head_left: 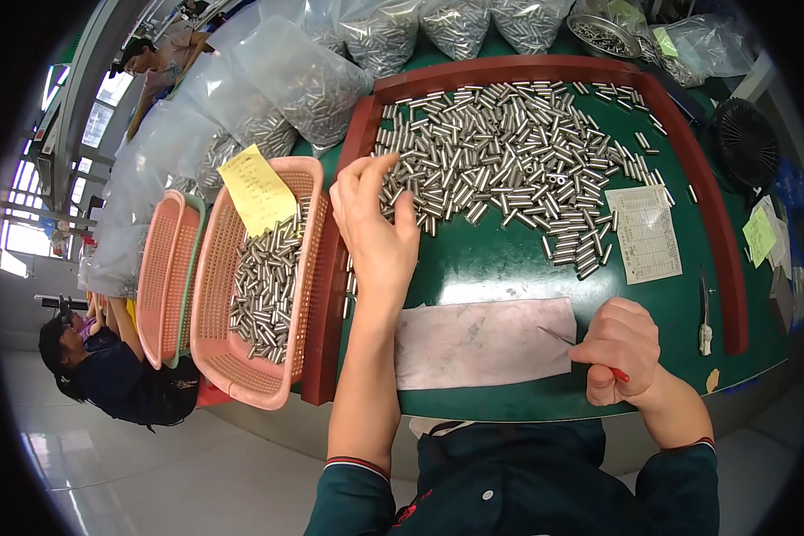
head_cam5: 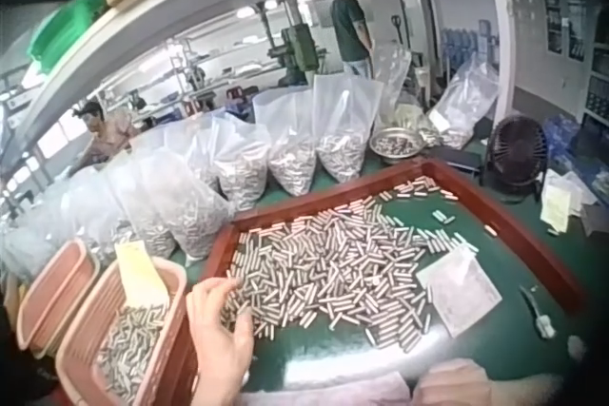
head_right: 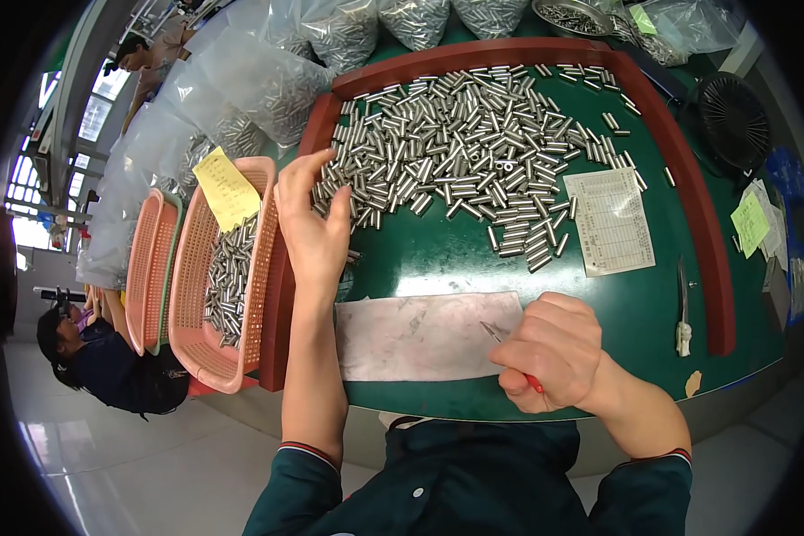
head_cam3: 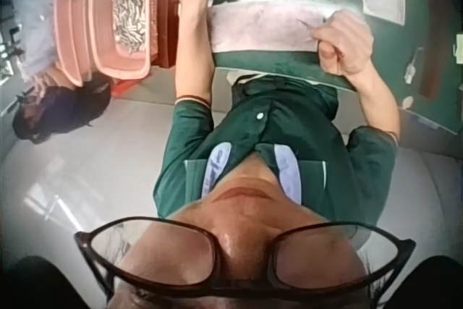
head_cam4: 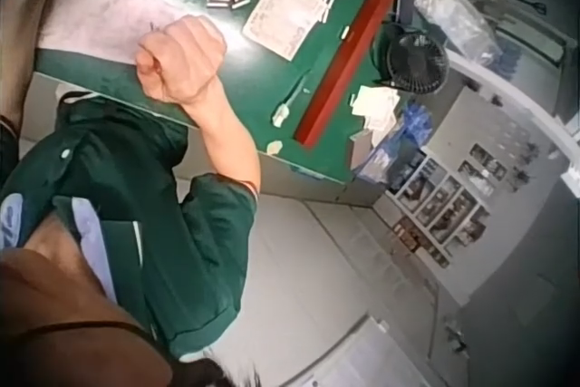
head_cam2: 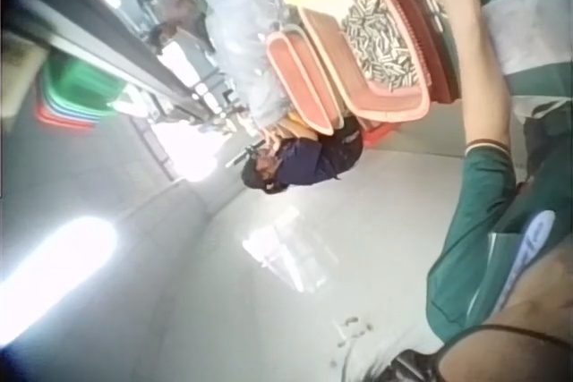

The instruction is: Inspecting and cleaning the interior of small cylindrical metal components using a thin needle tool.

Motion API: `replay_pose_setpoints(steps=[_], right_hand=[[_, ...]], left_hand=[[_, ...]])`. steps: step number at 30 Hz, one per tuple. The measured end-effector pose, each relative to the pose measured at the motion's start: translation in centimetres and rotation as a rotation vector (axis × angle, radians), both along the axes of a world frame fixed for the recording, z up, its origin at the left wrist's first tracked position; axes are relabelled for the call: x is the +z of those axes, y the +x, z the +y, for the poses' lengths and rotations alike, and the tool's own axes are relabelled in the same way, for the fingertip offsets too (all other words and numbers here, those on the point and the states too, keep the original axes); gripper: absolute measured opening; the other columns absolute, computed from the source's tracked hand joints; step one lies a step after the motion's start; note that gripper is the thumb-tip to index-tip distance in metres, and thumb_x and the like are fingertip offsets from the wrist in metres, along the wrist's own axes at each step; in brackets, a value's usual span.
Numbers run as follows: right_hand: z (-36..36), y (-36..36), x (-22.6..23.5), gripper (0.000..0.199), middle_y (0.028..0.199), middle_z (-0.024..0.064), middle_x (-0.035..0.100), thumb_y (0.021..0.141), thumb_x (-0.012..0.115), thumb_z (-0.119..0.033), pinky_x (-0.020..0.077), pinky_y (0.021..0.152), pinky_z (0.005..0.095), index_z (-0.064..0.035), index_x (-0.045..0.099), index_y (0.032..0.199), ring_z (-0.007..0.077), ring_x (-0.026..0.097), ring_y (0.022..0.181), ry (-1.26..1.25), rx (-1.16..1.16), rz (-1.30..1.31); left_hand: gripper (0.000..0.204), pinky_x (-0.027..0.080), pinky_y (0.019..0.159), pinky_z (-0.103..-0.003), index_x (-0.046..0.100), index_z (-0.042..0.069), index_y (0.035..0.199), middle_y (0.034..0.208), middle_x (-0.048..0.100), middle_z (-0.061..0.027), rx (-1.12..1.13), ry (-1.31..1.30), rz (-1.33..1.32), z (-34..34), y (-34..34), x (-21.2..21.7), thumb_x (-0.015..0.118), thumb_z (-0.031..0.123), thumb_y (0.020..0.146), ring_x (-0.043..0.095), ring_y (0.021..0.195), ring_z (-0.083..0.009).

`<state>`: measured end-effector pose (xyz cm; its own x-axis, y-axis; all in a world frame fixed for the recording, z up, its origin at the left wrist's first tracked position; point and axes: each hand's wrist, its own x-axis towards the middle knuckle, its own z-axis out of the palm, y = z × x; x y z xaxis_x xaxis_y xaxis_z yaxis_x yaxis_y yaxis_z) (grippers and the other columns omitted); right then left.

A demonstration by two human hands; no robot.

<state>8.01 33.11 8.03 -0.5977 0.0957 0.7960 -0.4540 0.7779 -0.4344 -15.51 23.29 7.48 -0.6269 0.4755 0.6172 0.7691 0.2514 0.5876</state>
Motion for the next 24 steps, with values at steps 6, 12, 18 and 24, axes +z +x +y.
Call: replay_pose_setpoints(steps=[6, 12, 18, 24], right_hand=[[-0.1, -0.1, 0.1, 0.02, 0.053, 0.0003, 0.045, 0.087, 0.054, -0.018, 0.0285, 0.04, 0.0265, -0.0044, 0.054, 0.073, 0.0153, 0.041, 0.042, 0.001, -0.003, 0.005], [0.0, 0.0, 0.0, 0.02, 0.052, 0.0003, 0.044, 0.087, 0.054, -0.018, 0.0276, 0.039, 0.0263, -0.0045, 0.054, 0.072, 0.0152, 0.04, 0.041, 0.003, -0.015, 0.022], [0.0, -0.3, -0.3, 0.02, 0.052, 0.0006, 0.043, 0.087, 0.054, -0.017, 0.0274, 0.039, 0.0263, -0.0042, 0.053, 0.072, 0.0153, 0.04, 0.041, 0.01, -0.017, 0.016], [0.0, -0.2, -0.2, 0.019, 0.052, 0.0007, 0.044, 0.086, 0.054, -0.017, 0.0273, 0.039, 0.0264, -0.004, 0.053, 0.072, 0.0154, 0.04, 0.041, 0.002, -0.018, 0.018]], left_hand=[[0.013, 0.035, 0.074, -0.036, 0.064, 0.006, 0.079, 0.079, 0.054, -0.0061, 0.101, -0.213, 0.223, -0.6, -0.4, -0.3, 0.067, 0.002, 0.067, 0.05, 0.079, -0.0244], [0.008, 0.035, 0.07, -0.036, 0.063, 0.006, 0.071, 0.071, 0.054, -0.0061, 0.052, -0.346, 0.148, -1.2, 0.1, 0.8, 0.068, 0.003, 0.065, 0.051, 0.077, -0.0244], [0.017, 0.034, 0.069, -0.036, 0.062, 0.004, 0.074, 0.071, 0.054, -0.0065, 0.021, -0.581, 0.17, -1.5, 0.9, 0.8, 0.072, 0.007, 0.06, 0.05, 0.074, -0.0237], [0.017, 0.034, 0.07, -0.036, 0.062, 0.004, 0.074, 0.074, 0.056, -0.0074, 0.016, -0.597, 0.231, -1.5, 0.9, -0.2, 0.072, 0.007, 0.061, 0.05, 0.078, -0.0252]])
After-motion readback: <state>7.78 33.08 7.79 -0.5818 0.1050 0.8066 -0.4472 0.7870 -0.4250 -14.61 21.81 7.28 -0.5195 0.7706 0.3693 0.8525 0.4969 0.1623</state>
